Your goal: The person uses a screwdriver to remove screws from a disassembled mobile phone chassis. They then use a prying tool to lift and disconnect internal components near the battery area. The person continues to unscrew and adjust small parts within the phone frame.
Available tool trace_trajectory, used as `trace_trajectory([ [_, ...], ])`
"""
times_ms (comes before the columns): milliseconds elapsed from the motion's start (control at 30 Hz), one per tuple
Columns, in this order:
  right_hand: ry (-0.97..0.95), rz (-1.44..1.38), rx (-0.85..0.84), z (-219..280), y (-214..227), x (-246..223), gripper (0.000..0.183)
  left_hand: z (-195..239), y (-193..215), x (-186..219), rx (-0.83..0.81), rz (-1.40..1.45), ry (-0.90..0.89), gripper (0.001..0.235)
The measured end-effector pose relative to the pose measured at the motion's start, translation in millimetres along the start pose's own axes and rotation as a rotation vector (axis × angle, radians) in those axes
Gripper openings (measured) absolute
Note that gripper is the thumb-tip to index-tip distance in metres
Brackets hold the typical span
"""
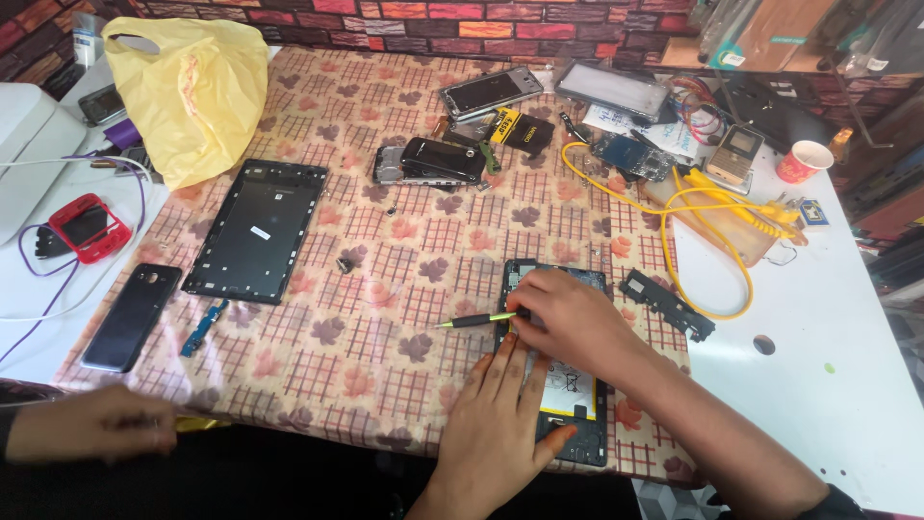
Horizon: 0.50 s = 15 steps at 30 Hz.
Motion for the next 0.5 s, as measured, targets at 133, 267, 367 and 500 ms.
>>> trace_trajectory([
  [133,-0.12,-0.388,0.11,11,9,29,0.017,4,3,1,0.04,0.002,0.004,0.086],
  [267,-0.174,-0.83,0.294,41,29,74,0.019,3,2,1,0.034,-0.045,-0.003,0.093],
  [367,-0.146,-1.064,0.576,79,48,102,0.014,4,2,2,0.015,-0.015,-0.005,0.099],
  [500,-0.025,-1.358,0.842,114,56,125,0.009,5,4,0,-0.036,0.087,-0.006,0.103],
])
Point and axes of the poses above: each hand's wrist, its own z-axis away from the middle knuckle, its own y-axis out of the back of the hand, x = y × z, the point moved 8 cm from there along -z, towards the middle knuckle, and after that the axes turned 14 degrees about -x, right-handed, at the moved point
